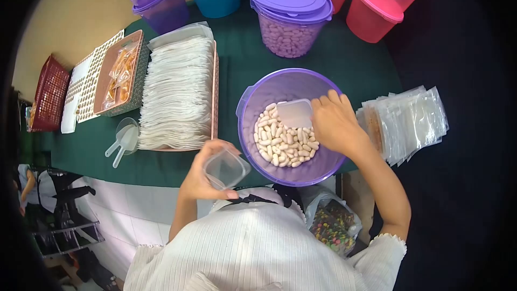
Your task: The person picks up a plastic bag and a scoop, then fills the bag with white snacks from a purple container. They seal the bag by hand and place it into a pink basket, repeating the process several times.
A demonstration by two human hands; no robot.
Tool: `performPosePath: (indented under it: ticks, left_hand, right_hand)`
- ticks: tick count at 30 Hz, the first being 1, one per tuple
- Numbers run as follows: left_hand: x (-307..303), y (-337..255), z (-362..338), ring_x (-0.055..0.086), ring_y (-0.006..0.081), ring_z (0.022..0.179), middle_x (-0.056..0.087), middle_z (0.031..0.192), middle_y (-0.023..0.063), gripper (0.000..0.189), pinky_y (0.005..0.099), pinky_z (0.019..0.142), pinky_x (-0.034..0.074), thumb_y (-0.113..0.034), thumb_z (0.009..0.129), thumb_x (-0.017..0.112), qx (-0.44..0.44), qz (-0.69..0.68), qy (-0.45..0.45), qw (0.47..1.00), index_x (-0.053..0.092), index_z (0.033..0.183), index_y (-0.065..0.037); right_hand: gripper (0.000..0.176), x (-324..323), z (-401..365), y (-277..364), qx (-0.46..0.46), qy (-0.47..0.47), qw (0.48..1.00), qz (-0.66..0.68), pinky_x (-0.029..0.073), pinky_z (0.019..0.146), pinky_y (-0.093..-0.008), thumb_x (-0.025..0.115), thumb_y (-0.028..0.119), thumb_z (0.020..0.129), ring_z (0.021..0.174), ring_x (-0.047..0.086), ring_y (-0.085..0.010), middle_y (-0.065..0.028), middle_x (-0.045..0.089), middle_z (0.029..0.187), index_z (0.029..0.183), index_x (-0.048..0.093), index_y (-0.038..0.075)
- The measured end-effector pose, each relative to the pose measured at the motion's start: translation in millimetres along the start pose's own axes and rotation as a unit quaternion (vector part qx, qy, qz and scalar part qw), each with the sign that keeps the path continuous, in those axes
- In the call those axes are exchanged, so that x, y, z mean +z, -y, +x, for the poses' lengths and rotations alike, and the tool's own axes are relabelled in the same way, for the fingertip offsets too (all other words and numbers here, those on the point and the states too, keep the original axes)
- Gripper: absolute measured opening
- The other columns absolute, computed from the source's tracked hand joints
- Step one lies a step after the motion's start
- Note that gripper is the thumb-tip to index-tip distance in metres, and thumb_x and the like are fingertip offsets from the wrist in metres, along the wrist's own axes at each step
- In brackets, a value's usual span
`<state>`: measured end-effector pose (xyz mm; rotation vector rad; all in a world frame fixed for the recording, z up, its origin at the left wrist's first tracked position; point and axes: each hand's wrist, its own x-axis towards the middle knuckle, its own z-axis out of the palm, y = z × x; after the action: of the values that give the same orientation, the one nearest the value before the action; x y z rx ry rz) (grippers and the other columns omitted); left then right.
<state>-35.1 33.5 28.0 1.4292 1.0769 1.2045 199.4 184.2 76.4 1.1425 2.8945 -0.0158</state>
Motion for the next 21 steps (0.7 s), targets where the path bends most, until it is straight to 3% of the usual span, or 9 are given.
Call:
performPosePath:
  ticks: [1,3,6,8,12,21]
  left_hand:
    - [2,-1,3,0.05,0.0208,0.092,0.047,0.1,0.0098,0.079,0.0328,0.082,0.039,-0.027,0.047,0.082,0.016,0.016,0.035,0.999,0.041,0.11,-0.002]
    - [6,-1,5,0.049,0.0209,0.094,0.047,0.101,0.0103,0.081,0.0323,0.084,0.038,-0.027,0.046,0.082,0.011,0.042,0.057,0.997,0.04,0.11,-0.001]
    - [7,-5,4,0.047,0.0216,0.098,0.046,0.104,0.011,0.083,0.0322,0.086,0.036,-0.028,0.045,0.082,-0.016,0.057,0.073,0.996,0.039,0.112,-0.001]
    - [7,-7,3,0.046,0.0223,0.1,0.045,0.105,0.0105,0.084,0.0328,0.087,0.035,-0.029,0.046,0.081,-0.065,0.024,0.062,0.996,0.039,0.113,0.0]
    - [10,-6,3,0.046,0.0213,0.1,0.046,0.105,0.0098,0.084,0.0327,0.087,0.035,-0.028,0.046,0.081,-0.032,0.046,0.031,0.998,0.039,0.113,-0.001]
    - [36,-13,-5,0.05,0.0217,0.096,0.053,0.098,0.0113,0.079,0.0311,0.085,0.037,-0.024,0.05,0.08,-0.056,0.05,-0.052,0.996,0.038,0.112,-0.002]
  right_hand:
    - [0.017,8,8,2,0.006,0.001,1.0,0.002,0.034,0.07,-0.0351,0.052,0.01,0.072,0.079,0.044,-0.0254,-0.0109,0.052,0.076,0.085,0.052,-0.001]
    - [0.017,23,25,3,-0.003,0.024,0.99,-0.138,0.034,0.071,-0.0325,0.054,0.005,0.064,0.082,0.048,-0.0222,-0.0085,0.055,0.077,0.081,0.054,0.003]
    - [0.017,47,42,2,0.001,-0.01,0.983,-0.185,0.034,0.072,-0.0319,0.053,0.003,0.061,0.08,0.051,-0.0207,-0.0069,0.056,0.076,0.078,0.055,0.005]
    - [0.017,50,46,1,-0.002,-0.004,0.984,-0.18,0.034,0.072,-0.0323,0.053,0.003,0.061,0.079,0.052,-0.0207,-0.007,0.057,0.076,0.078,0.055,0.005]
    - [0.015,42,38,-3,-0.015,0.012,0.987,-0.156,0.034,0.072,-0.0332,0.052,0.005,0.062,0.076,0.053,-0.0211,-0.0076,0.057,0.074,0.077,0.056,0.005]
    - [0.018,47,35,-16,-0.092,0.042,0.98,-0.174,0.033,0.075,-0.0317,0.055,0.008,0.06,0.082,0.053,-0.0208,-0.0098,0.058,0.079,0.077,0.058,0.004]
